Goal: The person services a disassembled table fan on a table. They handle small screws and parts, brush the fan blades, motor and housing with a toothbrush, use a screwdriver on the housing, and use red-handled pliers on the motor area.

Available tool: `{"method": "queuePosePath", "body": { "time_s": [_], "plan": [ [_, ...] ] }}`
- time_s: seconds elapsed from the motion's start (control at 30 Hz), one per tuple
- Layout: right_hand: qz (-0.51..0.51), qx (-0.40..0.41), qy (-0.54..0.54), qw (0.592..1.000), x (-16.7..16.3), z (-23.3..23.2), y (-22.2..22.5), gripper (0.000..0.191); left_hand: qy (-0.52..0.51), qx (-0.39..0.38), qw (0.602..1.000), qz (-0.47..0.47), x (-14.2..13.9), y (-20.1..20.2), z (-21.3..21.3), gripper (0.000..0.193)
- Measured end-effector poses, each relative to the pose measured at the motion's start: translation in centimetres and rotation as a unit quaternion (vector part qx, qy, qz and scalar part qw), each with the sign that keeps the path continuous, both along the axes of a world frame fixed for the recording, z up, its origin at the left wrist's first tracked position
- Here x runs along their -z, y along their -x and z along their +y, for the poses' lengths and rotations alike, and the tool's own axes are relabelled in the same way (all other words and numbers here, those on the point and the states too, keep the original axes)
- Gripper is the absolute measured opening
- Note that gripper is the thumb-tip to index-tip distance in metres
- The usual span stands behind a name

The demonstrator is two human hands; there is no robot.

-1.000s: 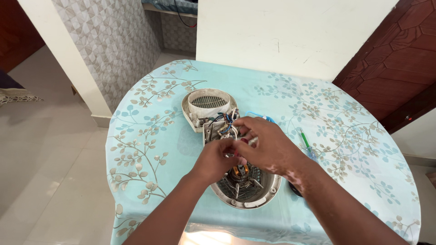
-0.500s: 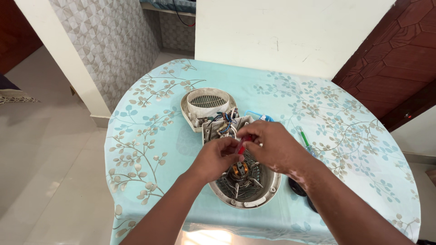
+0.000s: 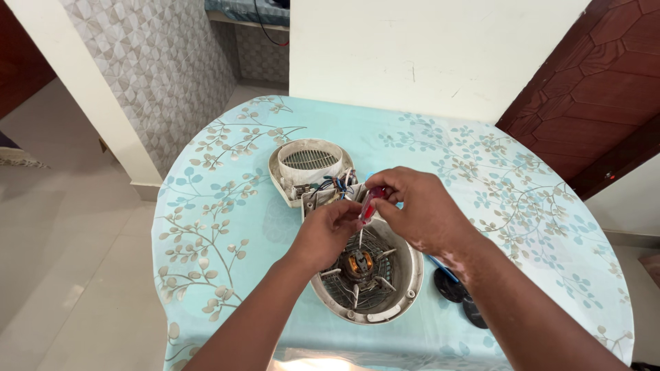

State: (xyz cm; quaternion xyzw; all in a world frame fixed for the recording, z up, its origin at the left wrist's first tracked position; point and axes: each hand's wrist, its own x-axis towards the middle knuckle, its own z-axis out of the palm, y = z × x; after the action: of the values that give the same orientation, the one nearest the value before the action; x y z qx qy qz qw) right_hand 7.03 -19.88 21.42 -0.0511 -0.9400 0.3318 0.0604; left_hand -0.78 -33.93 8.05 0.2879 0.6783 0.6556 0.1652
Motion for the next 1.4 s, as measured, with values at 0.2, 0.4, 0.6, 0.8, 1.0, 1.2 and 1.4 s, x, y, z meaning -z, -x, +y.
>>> {"method": "queuePosePath", "body": {
  "time_s": [0.2,0.4,0.6,0.8,1.0,1.2,1.4],
  "plan": [
    [-0.001,-0.015,0.019,1.0,1.6,0.0,0.2,0.031,0.055,-0.017,0.998,0.008,0.1,0.0,-0.2,0.024],
    [-0.012,-0.026,0.02,0.999,2.5,0.3,1.0,0.031,0.092,-0.019,0.996,0.008,0.7,0.3,-0.4,0.022],
    [-0.018,-0.023,0.024,0.999,2.9,0.4,1.7,0.031,0.058,-0.011,0.998,-0.007,1.7,0.9,-0.5,0.023],
    [-0.02,-0.015,0.001,1.0,2.6,0.4,2.2,0.031,0.075,-0.02,0.997,0.002,1.6,1.4,-0.3,0.021],
    [-0.032,-0.013,-0.01,0.999,1.9,0.4,2.8,0.031,0.067,-0.024,0.997,-0.01,1.5,1.7,-0.1,0.02],
    [-0.051,0.006,-0.021,0.998,1.1,0.4,3.0,0.03,0.037,-0.014,0.999,-0.014,1.7,2.0,0.8,0.02],
    [-0.067,0.034,-0.019,0.997,0.5,0.4,2.9,0.031,0.048,0.005,0.999,-0.026,1.3,2.3,1.4,0.02]
  ]
}}
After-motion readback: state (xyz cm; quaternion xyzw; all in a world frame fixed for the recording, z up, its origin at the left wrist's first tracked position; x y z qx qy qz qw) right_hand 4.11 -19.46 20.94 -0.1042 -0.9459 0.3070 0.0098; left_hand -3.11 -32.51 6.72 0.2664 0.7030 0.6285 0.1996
